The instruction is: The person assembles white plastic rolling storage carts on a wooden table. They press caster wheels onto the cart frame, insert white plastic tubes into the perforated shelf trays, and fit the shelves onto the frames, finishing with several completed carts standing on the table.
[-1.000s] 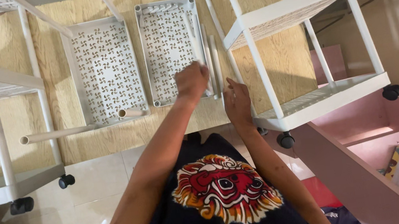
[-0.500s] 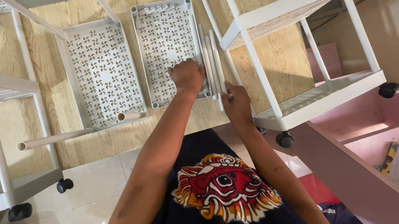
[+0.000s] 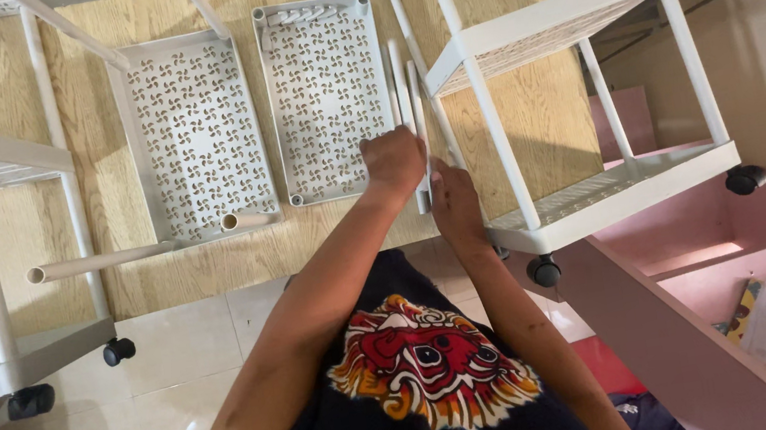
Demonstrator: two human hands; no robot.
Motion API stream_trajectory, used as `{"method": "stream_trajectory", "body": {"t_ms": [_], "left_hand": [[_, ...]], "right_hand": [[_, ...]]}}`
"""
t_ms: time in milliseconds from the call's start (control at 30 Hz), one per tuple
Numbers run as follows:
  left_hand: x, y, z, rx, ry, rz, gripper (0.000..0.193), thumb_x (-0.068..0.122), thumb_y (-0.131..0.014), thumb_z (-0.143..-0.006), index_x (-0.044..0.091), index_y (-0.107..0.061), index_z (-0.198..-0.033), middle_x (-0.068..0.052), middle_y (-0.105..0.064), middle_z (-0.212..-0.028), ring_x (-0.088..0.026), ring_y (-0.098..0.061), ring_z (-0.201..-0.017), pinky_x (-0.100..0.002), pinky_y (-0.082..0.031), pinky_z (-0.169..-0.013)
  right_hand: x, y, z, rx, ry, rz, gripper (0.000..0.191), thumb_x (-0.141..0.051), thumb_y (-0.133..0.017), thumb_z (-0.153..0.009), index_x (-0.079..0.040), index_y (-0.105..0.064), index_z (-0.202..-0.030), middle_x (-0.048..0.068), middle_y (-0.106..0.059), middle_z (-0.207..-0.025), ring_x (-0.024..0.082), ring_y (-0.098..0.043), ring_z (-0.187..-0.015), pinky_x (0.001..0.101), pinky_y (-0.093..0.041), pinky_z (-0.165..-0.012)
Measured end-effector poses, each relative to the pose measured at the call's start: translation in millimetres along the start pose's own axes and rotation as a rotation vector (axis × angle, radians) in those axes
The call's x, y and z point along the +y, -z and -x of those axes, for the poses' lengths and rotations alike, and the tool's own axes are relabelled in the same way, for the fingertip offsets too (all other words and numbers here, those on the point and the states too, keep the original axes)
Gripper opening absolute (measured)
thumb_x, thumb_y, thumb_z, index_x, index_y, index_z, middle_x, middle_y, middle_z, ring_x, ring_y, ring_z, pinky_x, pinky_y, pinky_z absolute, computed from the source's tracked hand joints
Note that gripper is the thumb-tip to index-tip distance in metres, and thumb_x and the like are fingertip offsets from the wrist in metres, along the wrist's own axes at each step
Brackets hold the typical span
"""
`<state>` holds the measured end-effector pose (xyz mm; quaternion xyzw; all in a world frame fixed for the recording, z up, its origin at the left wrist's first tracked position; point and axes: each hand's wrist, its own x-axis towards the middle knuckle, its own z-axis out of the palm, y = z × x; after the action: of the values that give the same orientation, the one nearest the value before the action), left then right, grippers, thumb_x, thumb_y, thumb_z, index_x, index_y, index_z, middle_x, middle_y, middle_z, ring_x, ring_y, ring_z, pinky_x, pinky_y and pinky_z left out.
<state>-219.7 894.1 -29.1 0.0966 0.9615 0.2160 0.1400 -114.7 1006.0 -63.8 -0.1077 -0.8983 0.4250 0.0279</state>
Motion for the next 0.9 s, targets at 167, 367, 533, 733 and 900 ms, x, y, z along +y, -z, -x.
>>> {"method": "stream_trajectory", "body": {"t_ms": [167,367,533,733,900], "left_hand": [[10.4,-6.1,-5.7,-0.063,-0.048,-0.238,0.013,0.023,-0.067,-0.085,0.014,-0.077,-0.087,-0.011,-0.076,-0.091,-0.029,-0.073,-0.091,-0.050,-0.045,-0.097],[-14.6,40.6,-26.9,-0.056,0.173,-0.033,0.031,0.034,-0.053,-0.103,0.010,-0.072,-0.106,-0.014,-0.074,-0.099,-0.031,-0.072,-0.095,-0.055,-0.047,-0.092],[-64.7,72.5,-42.7,0.295,0.292,0.062,0.040,0.026,-0.061,-0.096,0.005,-0.059,-0.130,-0.015,-0.059,-0.133,-0.034,-0.060,-0.119,-0.059,-0.045,-0.098],[-97.0,82.8,-93.3,0.408,0.405,0.083,0.075,0.021,-0.069,-0.081,0.005,-0.041,-0.149,-0.008,-0.033,-0.160,-0.036,-0.042,-0.136,-0.059,-0.038,-0.104],[-106.7,70.6,-121.4,0.338,0.459,0.021,0.082,0.021,-0.067,-0.084,0.002,-0.032,-0.157,-0.008,-0.023,-0.168,-0.034,-0.039,-0.137,-0.059,-0.035,-0.107]], "right_hand": [[-6.4,1.8,-1.7,-0.058,0.169,0.101,0.054,-0.020,-0.064,-0.093,-0.002,-0.054,-0.143,0.023,-0.062,-0.121,0.039,-0.057,-0.114,0.0475,-0.047,-0.099],[-22.9,6.7,1.7,-0.013,0.182,0.170,0.052,-0.016,-0.068,-0.099,0.000,-0.052,-0.145,0.026,-0.054,-0.131,0.044,-0.054,-0.120,0.0486,-0.045,-0.102],[-59.2,-4.8,-21.4,0.072,0.390,0.104,0.044,-0.007,-0.068,-0.093,0.000,-0.059,-0.136,0.023,-0.061,-0.130,0.042,-0.055,-0.124,0.0484,-0.046,-0.106],[-138.0,-2.8,-53.1,-0.089,0.415,-0.012,0.034,-0.007,-0.069,-0.092,-0.005,-0.066,-0.126,0.018,-0.065,-0.128,0.038,-0.057,-0.124,0.0439,-0.047,-0.107],[-169.8,69.5,-20.0,-0.015,0.362,0.061,0.032,-0.012,-0.070,-0.091,-0.008,-0.072,-0.123,0.016,-0.067,-0.128,0.033,-0.059,-0.126,0.0440,-0.046,-0.109]]}}
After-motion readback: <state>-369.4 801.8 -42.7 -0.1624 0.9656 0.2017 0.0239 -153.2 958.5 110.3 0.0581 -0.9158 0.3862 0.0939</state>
